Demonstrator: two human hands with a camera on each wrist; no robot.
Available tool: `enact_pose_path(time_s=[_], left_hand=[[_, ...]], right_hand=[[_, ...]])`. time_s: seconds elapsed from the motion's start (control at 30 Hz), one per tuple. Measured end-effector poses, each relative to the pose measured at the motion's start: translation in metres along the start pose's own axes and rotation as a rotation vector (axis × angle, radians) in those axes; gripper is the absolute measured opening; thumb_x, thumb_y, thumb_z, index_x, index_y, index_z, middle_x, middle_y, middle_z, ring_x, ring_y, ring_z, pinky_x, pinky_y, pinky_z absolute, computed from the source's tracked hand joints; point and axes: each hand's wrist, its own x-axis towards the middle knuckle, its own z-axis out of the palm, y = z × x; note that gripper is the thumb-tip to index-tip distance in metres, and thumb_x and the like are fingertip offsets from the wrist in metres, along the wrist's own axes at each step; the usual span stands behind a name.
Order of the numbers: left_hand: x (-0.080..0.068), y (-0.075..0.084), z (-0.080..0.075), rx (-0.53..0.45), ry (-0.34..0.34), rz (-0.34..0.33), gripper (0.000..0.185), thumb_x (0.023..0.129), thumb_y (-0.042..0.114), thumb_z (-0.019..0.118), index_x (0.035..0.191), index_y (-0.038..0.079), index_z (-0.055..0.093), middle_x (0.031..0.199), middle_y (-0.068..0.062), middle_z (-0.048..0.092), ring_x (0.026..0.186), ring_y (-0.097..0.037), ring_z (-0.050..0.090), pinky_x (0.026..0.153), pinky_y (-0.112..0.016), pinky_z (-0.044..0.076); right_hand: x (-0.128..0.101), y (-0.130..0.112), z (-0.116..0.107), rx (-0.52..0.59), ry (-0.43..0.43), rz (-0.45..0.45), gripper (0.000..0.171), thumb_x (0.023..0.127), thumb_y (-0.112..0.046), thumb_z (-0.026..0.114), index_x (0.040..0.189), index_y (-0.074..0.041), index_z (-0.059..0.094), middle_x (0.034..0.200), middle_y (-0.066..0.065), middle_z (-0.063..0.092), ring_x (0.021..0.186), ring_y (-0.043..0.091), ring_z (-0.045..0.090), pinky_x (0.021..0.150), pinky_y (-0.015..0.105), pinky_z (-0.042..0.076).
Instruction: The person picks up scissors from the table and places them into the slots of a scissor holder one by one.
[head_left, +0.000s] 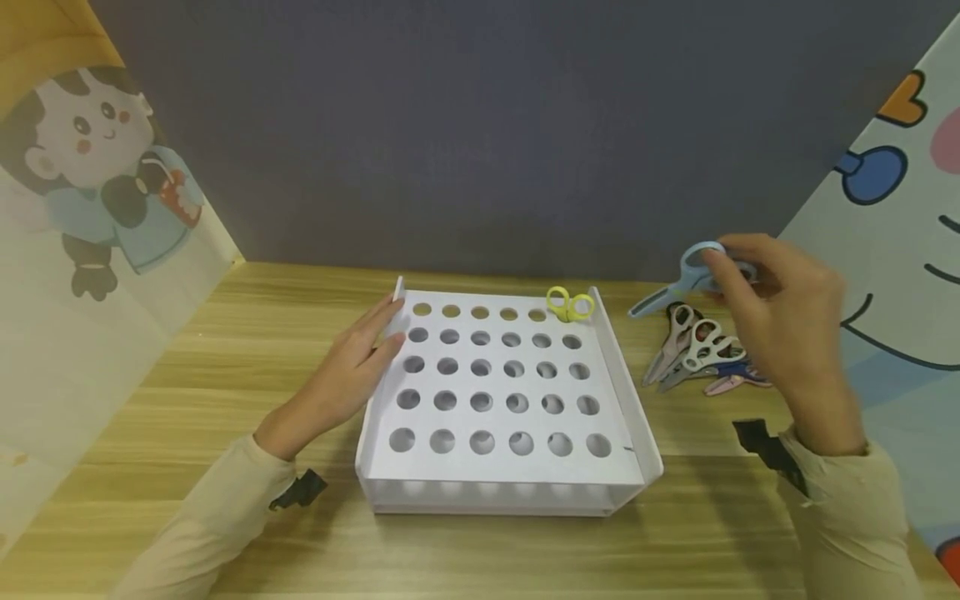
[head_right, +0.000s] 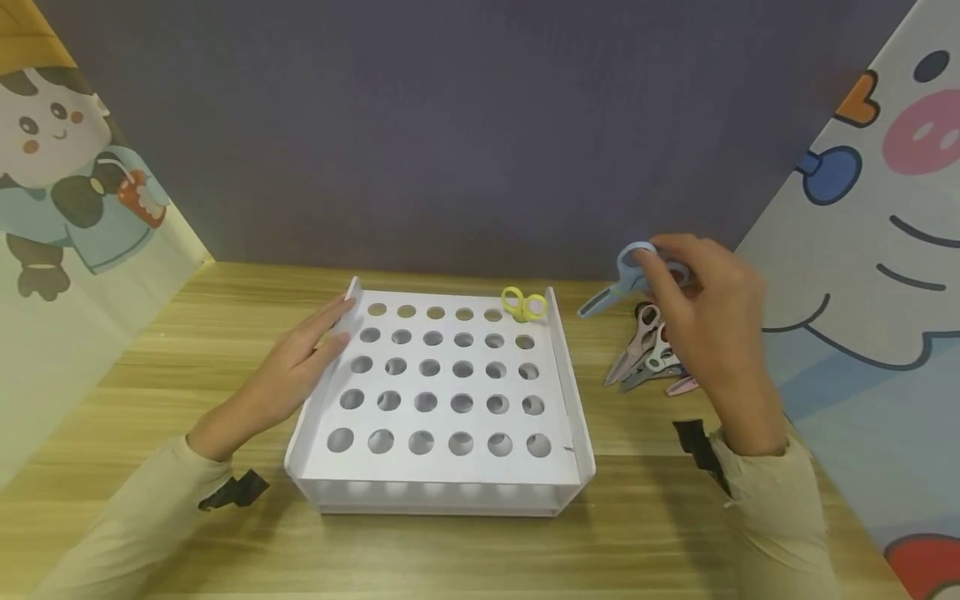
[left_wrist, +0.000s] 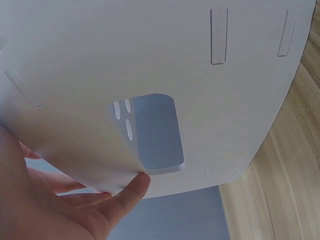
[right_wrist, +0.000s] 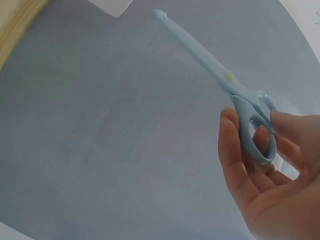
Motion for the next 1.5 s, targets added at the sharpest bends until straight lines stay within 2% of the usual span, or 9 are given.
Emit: enact_pose_path(time_s=[0.23,0.47,0.57,0.7,0.77,1.03,1.27,1.5], left_hand=[[0.0,0.0,0.0,0.009,0.006,-0.001,0.053,0.107,0.027,0.042,0.153,0.0,0.035,0.162,-0.016,0.023,0.15,-0.033,0.021,0.122,-0.051,0.016],[0.0,0.0,0.0,0.012,0.007,0.0,0.053,0.107,0.026,0.042,0.153,0.001,0.034,0.163,-0.014,0.022,0.15,-0.033,0.021,0.123,-0.05,0.016],[0.0,0.0,0.0,0.008,0.007,0.003,0.053,0.107,0.025,0.042,0.153,0.001,0.035,0.163,-0.014,0.022,0.15,-0.032,0.021,0.123,-0.05,0.016],[0.0,0.0,0.001,0.004,0.004,0.008,0.052,0.107,0.024,0.041,0.153,0.0,0.034,0.163,-0.014,0.022,0.15,-0.033,0.02,0.123,-0.05,0.015],[0.0,0.0,0.001,0.004,0.002,0.008,0.052,0.107,0.025,0.041,0.153,0.0,0.034,0.163,-0.014,0.021,0.15,-0.033,0.02,0.123,-0.05,0.015],[0.001,0.0,0.001,0.003,0.004,0.0,0.053,0.107,0.026,0.041,0.154,0.001,0.034,0.163,-0.013,0.021,0.15,-0.03,0.019,0.123,-0.048,0.015],[0.001,0.002,0.001,-0.004,0.007,-0.002,0.053,0.107,0.024,0.042,0.153,0.001,0.034,0.163,-0.012,0.021,0.15,-0.031,0.02,0.123,-0.048,0.015],[0.0,0.003,0.0,0.009,0.01,-0.004,0.053,0.107,0.025,0.043,0.153,0.001,0.034,0.163,-0.013,0.022,0.15,-0.029,0.02,0.123,-0.048,0.016]], right_hand=[[0.006,-0.012,0.005,-0.036,0.018,-0.057,0.015,0.088,0.0,0.074,0.102,0.005,0.074,0.089,0.017,0.073,0.075,-0.023,0.049,0.068,-0.002,0.039],[0.015,-0.022,0.018,-0.036,0.001,-0.132,0.017,0.087,-0.002,0.075,0.103,0.002,0.075,0.091,0.015,0.074,0.082,-0.019,0.05,0.068,0.0,0.038],[0.018,-0.028,0.024,-0.053,-0.015,-0.147,0.017,0.089,-0.007,0.074,0.104,0.0,0.075,0.093,0.013,0.074,0.079,-0.007,0.057,0.068,0.002,0.039],[0.023,-0.032,0.035,-0.024,-0.069,-0.151,0.017,0.09,-0.009,0.073,0.105,-0.001,0.075,0.093,0.012,0.074,0.076,0.016,0.064,0.066,0.005,0.04],[0.026,-0.033,0.042,0.002,-0.108,-0.157,0.017,0.091,-0.009,0.073,0.105,0.0,0.074,0.095,0.013,0.074,0.077,0.02,0.066,0.065,0.006,0.041],[0.036,-0.036,0.07,0.051,-0.208,-0.193,0.017,0.092,-0.013,0.072,0.104,-0.001,0.075,0.094,0.01,0.075,0.068,0.016,0.066,0.061,0.007,0.042],[0.046,-0.042,0.093,0.075,-0.327,-0.199,0.016,0.097,-0.019,0.067,0.104,-0.007,0.075,0.089,0.005,0.073,0.068,0.014,0.064,0.061,0.029,0.053],[0.051,-0.043,0.114,0.1,-0.393,-0.178,0.019,0.097,-0.02,0.066,0.104,-0.004,0.073,0.088,0.007,0.071,0.068,0.016,0.065,0.062,0.033,0.055]])
